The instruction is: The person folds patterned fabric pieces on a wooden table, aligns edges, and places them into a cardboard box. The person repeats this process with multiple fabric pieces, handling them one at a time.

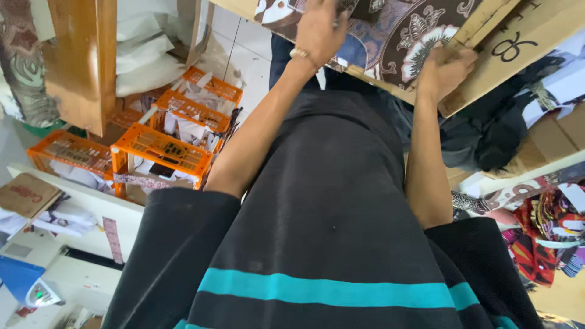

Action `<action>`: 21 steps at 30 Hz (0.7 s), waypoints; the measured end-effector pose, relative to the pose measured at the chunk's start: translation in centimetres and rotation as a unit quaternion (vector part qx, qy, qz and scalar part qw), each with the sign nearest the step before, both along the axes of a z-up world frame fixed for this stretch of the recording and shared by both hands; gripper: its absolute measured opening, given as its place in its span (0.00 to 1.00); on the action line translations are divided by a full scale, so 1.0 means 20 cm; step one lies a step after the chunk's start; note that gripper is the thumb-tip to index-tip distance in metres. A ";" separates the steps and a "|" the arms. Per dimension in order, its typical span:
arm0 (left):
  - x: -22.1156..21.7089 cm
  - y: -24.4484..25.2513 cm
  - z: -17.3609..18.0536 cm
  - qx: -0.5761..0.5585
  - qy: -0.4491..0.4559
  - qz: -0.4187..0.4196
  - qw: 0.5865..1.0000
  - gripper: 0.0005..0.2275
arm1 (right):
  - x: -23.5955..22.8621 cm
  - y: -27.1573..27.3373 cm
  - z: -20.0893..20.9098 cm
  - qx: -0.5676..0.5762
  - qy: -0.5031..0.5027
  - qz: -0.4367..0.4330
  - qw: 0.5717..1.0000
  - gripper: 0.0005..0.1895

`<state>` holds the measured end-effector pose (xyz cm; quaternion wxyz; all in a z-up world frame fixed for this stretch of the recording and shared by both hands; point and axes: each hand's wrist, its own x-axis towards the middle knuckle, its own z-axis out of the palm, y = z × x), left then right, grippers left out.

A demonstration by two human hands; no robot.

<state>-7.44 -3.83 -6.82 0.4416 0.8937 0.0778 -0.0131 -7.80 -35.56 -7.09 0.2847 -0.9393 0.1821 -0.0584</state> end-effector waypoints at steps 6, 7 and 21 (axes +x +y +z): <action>0.08 -0.08 -0.06 0.074 -0.033 -0.036 0.996 0.15 | 0.01 0.07 0.03 -0.013 0.070 0.073 0.995 0.18; 0.10 -0.08 -0.07 0.072 -0.044 -0.027 0.996 0.16 | 0.03 0.11 0.07 0.006 0.066 0.071 0.995 0.14; 0.03 0.26 -0.72 -0.386 0.225 0.255 0.858 0.13 | 0.26 1.14 0.43 0.172 0.020 0.340 0.924 0.06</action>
